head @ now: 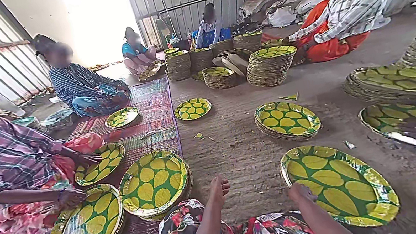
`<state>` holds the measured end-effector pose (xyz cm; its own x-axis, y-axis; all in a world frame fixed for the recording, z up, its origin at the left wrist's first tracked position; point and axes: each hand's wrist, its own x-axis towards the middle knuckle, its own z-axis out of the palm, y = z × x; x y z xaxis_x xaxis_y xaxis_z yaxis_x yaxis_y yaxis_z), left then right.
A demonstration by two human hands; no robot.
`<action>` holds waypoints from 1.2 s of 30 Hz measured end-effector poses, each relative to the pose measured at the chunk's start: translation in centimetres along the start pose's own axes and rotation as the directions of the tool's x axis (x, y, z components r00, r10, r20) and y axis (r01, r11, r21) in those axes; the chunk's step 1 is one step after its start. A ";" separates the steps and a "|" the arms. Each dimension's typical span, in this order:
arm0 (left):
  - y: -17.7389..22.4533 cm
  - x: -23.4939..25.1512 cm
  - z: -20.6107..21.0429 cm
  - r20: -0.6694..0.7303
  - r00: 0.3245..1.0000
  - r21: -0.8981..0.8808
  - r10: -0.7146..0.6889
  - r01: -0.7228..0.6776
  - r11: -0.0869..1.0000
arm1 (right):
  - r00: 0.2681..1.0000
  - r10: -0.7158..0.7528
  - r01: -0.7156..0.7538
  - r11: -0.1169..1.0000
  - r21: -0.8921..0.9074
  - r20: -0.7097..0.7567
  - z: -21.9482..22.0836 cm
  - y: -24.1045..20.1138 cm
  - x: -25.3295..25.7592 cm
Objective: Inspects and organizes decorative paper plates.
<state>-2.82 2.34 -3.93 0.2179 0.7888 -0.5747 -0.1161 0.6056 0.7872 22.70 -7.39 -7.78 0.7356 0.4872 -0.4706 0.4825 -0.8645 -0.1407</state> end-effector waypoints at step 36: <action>-5.4 3.7 0.0 0.353 0.914 0.913 -0.201 -0.384 -0.138 | 0.969 -0.098 0.105 0.994 0.016 -0.228 0.6 0.4 1.8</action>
<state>-1.38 1.97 -10.31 0.5649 0.5622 -0.6040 0.8173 -0.4819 0.3159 23.96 -6.90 -9.21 0.7735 0.5851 -0.2436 0.5493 -0.8107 -0.2027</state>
